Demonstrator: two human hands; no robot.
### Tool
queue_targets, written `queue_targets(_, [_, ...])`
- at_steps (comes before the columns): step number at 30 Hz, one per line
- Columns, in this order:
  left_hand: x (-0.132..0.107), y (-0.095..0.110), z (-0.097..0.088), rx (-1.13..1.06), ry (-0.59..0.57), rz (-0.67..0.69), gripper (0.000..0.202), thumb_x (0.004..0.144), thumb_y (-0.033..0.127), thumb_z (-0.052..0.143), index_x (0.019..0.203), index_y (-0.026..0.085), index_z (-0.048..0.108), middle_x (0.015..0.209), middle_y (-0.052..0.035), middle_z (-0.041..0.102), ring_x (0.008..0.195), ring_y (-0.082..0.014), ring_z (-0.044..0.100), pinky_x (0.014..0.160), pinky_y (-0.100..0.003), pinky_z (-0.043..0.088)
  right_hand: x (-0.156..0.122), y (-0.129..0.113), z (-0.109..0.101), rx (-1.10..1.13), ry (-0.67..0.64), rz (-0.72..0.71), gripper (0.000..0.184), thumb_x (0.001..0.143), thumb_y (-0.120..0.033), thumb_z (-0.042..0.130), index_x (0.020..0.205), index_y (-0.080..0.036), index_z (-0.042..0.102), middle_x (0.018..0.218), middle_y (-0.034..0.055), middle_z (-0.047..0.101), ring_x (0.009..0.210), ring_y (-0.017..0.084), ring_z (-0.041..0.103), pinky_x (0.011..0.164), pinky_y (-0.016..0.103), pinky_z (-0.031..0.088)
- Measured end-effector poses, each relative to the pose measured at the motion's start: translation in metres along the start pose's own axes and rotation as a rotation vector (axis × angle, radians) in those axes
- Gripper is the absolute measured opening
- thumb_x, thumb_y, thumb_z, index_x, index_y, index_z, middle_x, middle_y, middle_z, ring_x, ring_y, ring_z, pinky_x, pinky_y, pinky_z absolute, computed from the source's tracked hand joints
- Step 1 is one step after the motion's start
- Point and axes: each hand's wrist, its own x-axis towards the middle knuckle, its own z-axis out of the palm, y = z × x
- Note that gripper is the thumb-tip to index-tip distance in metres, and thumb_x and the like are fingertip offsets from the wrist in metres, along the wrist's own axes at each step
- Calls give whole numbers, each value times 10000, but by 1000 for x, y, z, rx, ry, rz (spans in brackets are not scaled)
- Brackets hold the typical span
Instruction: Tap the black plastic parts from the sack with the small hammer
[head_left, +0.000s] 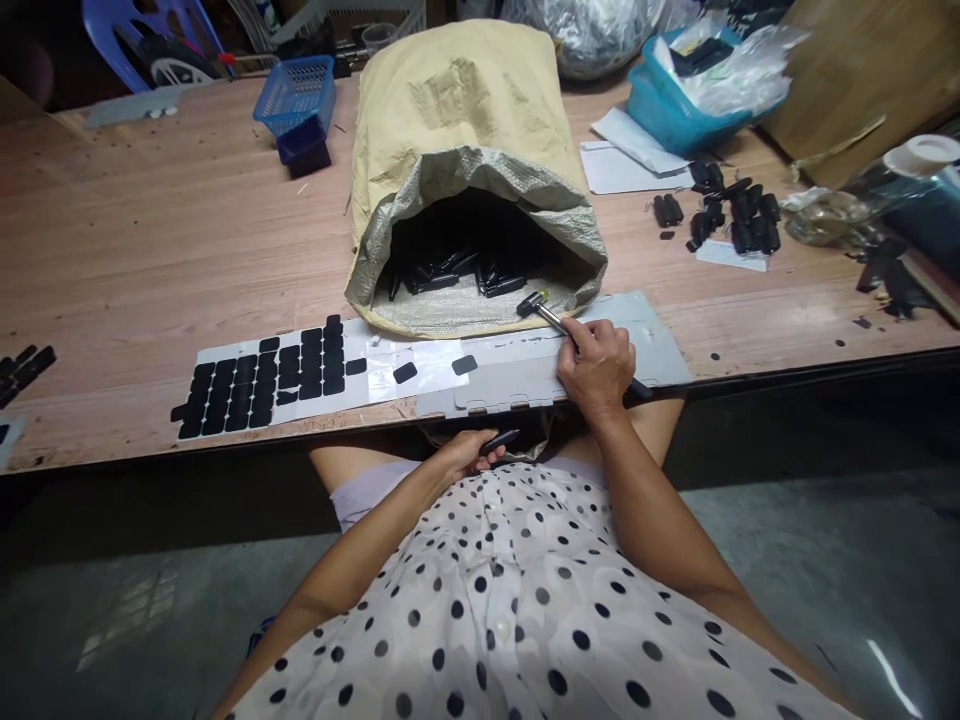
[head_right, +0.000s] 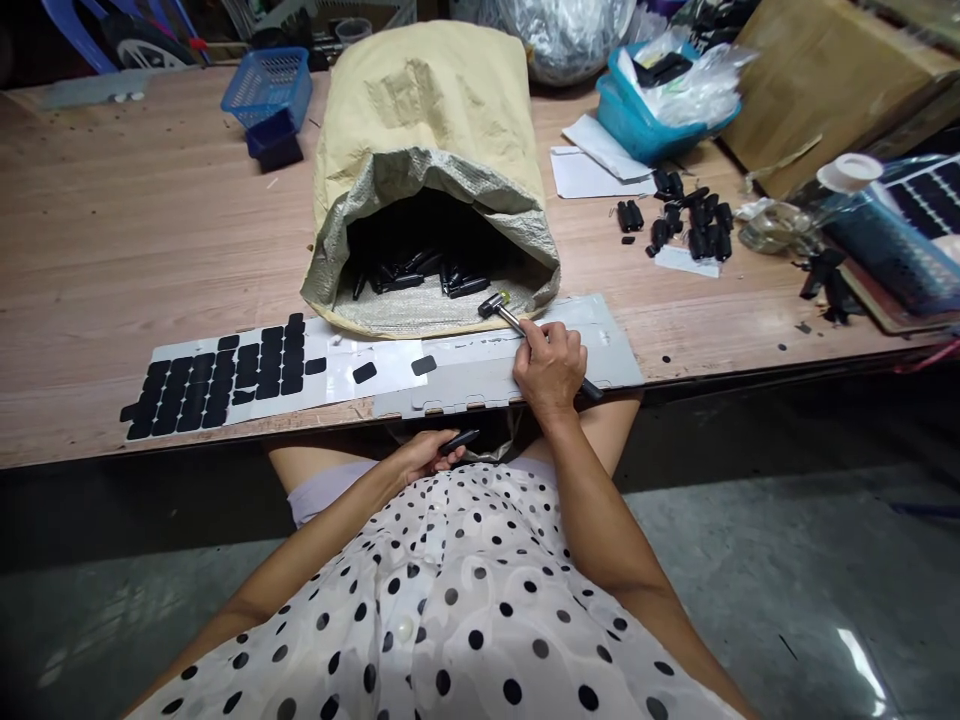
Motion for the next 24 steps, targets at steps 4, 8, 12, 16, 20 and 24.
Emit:
queue_targets(4, [-4,-1,-3,35,0,16,453,977,309,600,575,99,603,518,1,528,388,-19,330,392,-178,214,2,-1,2,20,-32,0,404,872,-234,536,1242,-265,696,1048,131,583,949,279,436,779,381,303])
queue_targets(8, [-5,0,-5,42,28,24,456,974,330,612,580,99,607,515,6,517,396,-24,351,389,-171,209,3,-4,3,30,-21,5,385,880,-239,521,1223,-262,697,1042,122,584,939,272,429,775,375,297])
queue_targets(12, [-5,1,-6,56,16,20,452,986,323,590,596,96,610,518,0,530,395,-27,353,397,-175,212,3,-7,5,22,-5,-3,367,906,-246,490,1203,-254,706,1023,116,589,931,266,429,763,371,291])
queue_targets(16, [-1,-1,-10,44,-20,-2,455,978,345,598,592,103,598,509,-3,525,418,-37,380,410,-173,226,3,-8,6,19,-6,-10,377,880,-239,522,1212,-255,701,1021,117,587,931,267,419,760,374,294])
queue_targets(20, [3,-2,-14,53,-66,-42,461,960,371,624,582,111,579,523,-4,528,433,-37,391,419,-169,243,2,-8,5,10,-22,-7,382,901,-245,497,1228,-260,694,1043,118,590,942,270,423,778,380,299])
queue_targets(24, [4,-3,-16,40,-81,-21,414,946,348,637,606,121,577,545,-8,550,452,-45,406,425,-169,258,1,-8,5,7,-38,-16,409,879,-246,520,1257,-268,676,1069,121,584,960,279,418,793,385,305])
